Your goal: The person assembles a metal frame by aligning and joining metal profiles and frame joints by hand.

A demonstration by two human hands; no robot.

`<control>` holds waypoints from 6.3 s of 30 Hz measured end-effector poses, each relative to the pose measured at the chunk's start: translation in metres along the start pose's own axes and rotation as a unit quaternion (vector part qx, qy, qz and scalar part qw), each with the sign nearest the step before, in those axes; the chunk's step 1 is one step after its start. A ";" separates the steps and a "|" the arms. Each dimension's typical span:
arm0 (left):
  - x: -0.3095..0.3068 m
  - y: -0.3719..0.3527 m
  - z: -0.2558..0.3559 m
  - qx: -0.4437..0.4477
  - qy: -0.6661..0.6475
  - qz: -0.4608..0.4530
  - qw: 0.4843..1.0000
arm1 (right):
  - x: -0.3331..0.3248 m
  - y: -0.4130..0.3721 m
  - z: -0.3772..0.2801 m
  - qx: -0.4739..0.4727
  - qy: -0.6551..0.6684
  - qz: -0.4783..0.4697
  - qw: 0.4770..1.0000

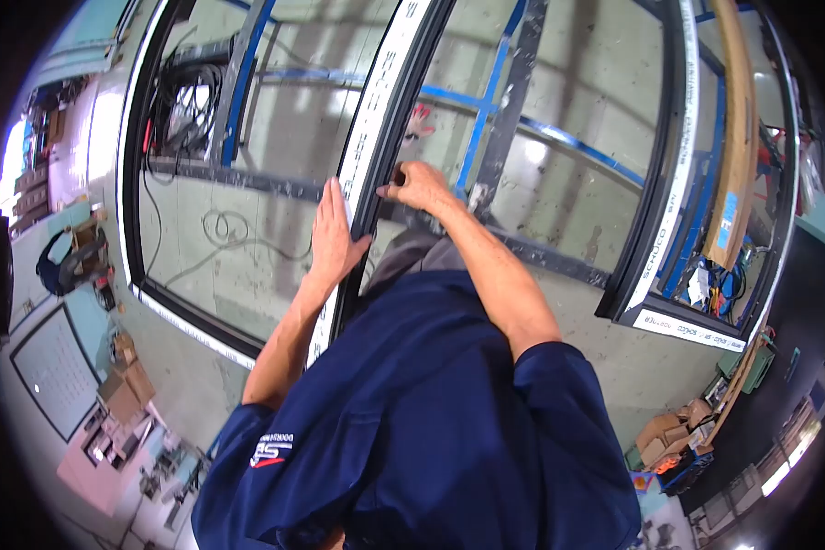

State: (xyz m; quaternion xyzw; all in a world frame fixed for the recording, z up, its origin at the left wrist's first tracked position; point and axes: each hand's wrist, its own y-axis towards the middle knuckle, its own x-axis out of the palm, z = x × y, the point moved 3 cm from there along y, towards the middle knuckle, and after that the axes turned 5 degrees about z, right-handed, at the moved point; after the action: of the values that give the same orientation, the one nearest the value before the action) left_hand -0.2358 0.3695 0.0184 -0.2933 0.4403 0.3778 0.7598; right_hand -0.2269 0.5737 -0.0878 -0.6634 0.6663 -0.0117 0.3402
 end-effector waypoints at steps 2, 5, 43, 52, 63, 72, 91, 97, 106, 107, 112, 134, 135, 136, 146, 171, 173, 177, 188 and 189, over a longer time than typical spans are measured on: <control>-0.001 0.000 0.002 -0.012 -0.014 0.001 1.000 | -0.008 0.019 0.009 -0.016 0.032 0.026 0.999; 0.004 0.015 0.002 -0.019 -0.028 0.029 0.999 | -0.027 0.031 0.006 0.005 0.126 0.032 0.992; 0.030 0.210 0.056 -0.100 -0.056 0.131 0.985 | -0.262 0.238 -0.004 0.028 0.115 0.261 0.958; 0.053 0.607 0.141 -0.058 -0.133 0.141 0.979 | -0.357 0.313 -0.003 0.025 0.065 0.089 0.994; 0.049 0.689 0.153 -0.131 -0.198 0.079 0.968 | -0.432 0.379 -0.018 0.030 -0.048 0.239 0.969; 0.050 0.690 0.151 -0.121 -0.249 0.069 0.958 | -0.451 0.402 -0.016 -0.046 -0.085 0.284 0.954; 0.045 0.687 0.156 -0.121 -0.236 0.075 0.961 | -0.468 0.412 -0.027 -0.080 -0.187 0.397 0.895; 0.046 0.689 0.153 -0.136 -0.236 0.055 0.961 | -0.496 0.449 -0.031 -0.079 -0.267 0.391 0.877; 0.045 0.686 0.154 -0.134 -0.232 0.060 0.961 | -0.509 0.470 -0.022 -0.072 -0.219 0.410 0.882; 0.044 0.686 0.156 -0.131 -0.233 0.062 0.962 | -0.510 0.470 -0.021 -0.078 -0.222 0.402 0.885; 0.047 0.687 0.155 -0.120 -0.229 0.071 0.964 | -0.552 0.495 -0.002 -0.110 -0.168 0.367 0.908; 0.043 0.685 0.159 -0.139 -0.216 0.071 0.964 | -0.720 0.711 0.029 -0.095 -0.489 0.340 0.797; 0.044 0.686 0.158 -0.139 -0.228 0.071 0.961 | -0.716 0.712 0.032 -0.112 -0.524 0.336 0.775; 0.046 0.687 0.156 -0.138 -0.239 0.069 0.959 | -0.715 0.712 0.038 -0.091 -0.453 0.386 0.798; 0.042 0.685 0.160 -0.141 -0.229 0.060 0.961 | -0.672 0.616 -0.008 -0.063 -0.207 0.255 0.942; 0.047 0.685 0.156 -0.135 -0.227 0.058 0.963 | -0.657 0.628 0.004 -0.100 -0.280 0.348 0.889; 0.051 0.688 0.152 -0.136 -0.231 0.049 0.962 | -0.658 0.627 0.010 -0.092 -0.270 0.362 0.888; 0.044 0.687 0.155 -0.138 -0.230 0.046 0.962 | -0.653 0.611 0.002 -0.084 -0.287 0.257 0.919; 0.048 0.686 0.154 -0.136 -0.235 0.053 0.961 | -0.637 0.610 0.012 -0.112 -0.225 0.332 0.909; 0.050 0.686 0.152 -0.135 -0.233 0.054 0.962 | -0.636 0.610 0.016 -0.106 -0.222 0.346 0.905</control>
State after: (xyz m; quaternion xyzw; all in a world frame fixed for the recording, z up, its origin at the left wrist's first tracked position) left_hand -0.7225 0.8756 -0.0371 -0.2730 0.2114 0.5320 0.7732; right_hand -0.8250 1.2211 -0.1058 -0.4089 0.7584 0.3254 0.3895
